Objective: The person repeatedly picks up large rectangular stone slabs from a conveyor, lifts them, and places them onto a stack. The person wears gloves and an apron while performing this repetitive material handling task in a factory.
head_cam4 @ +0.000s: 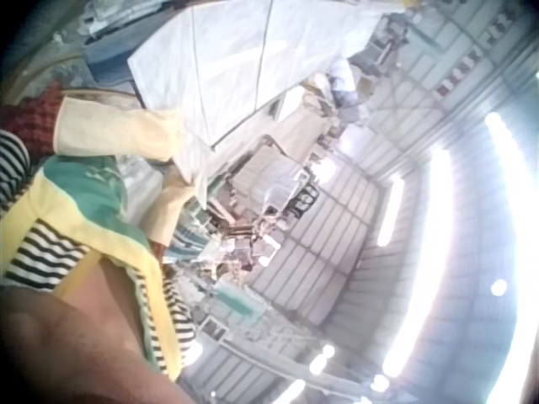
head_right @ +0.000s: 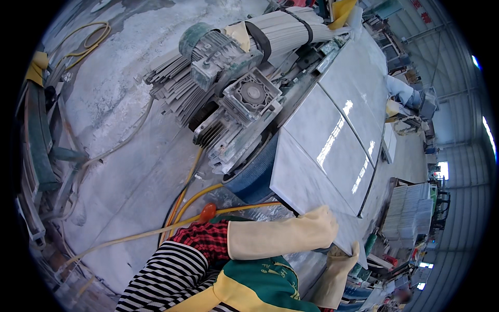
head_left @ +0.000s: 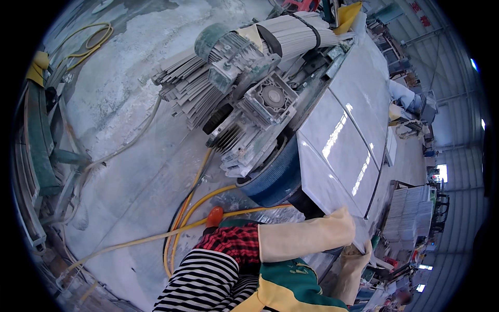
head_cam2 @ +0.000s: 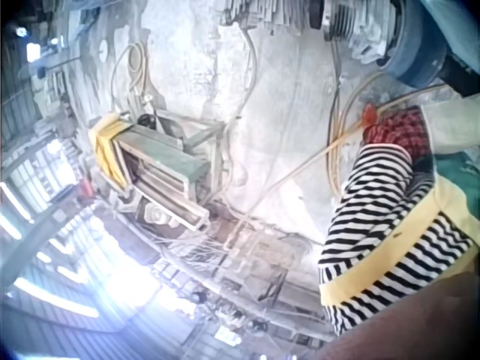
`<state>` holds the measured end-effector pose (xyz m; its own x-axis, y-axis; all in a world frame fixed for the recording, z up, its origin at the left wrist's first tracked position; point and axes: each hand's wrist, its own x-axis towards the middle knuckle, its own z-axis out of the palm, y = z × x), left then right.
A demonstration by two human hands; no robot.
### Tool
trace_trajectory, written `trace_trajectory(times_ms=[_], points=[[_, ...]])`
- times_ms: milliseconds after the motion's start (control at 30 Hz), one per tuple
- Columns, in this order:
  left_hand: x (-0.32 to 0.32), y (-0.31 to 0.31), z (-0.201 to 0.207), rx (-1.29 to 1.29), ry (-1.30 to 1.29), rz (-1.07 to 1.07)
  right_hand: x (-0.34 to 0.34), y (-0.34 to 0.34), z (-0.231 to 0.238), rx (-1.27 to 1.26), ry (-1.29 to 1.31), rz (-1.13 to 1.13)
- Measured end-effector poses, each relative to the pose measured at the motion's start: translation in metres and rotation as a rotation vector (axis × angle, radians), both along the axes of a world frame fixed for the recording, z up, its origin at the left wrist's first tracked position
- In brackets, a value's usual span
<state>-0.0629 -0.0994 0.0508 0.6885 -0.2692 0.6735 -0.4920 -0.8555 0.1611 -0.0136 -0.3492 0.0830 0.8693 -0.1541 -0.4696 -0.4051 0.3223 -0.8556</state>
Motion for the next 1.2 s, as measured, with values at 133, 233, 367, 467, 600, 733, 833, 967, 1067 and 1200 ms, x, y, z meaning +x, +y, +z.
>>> trace_trajectory(times_ms=[133,233,367,467,600,733,833,967,1067,1200], points=[[-0.006,-0.002,-0.004,-0.097,-0.003,-0.061,0.0,-0.027,-0.017,0.06,0.017,0.018],[-0.02,-0.002,-0.014,-0.293,0.073,-0.124,-0.014,-0.01,-0.02,0.059,0.053,0.009],[-0.047,-0.001,-0.047,-0.369,0.145,-0.133,-0.045,-0.013,-0.049,0.173,0.155,0.008],[-0.066,0.016,-0.07,-0.332,0.261,-0.236,-0.07,-0.015,-0.097,0.268,0.283,-0.06],[-0.061,0.059,-0.067,-0.202,0.653,-0.439,-0.082,-0.024,-0.165,0.421,0.424,-0.099],[0.001,0.092,-0.054,-0.1,0.528,-0.262,-0.085,-0.009,-0.193,0.461,0.406,-0.194],[0.072,0.106,-0.038,-0.051,0.417,-0.084,-0.095,-0.024,-0.224,0.492,0.45,-0.151],[0.144,0.113,-0.036,0.109,0.693,-0.034,-0.093,-0.005,-0.247,0.47,0.383,-0.211],[0.172,0.105,-0.028,0.275,1.032,0.081,-0.095,0.02,-0.246,0.548,0.288,-0.225],[0.173,0.113,-0.05,0.35,1.009,0.108,-0.089,0.023,-0.219,0.686,0.519,-0.149]])
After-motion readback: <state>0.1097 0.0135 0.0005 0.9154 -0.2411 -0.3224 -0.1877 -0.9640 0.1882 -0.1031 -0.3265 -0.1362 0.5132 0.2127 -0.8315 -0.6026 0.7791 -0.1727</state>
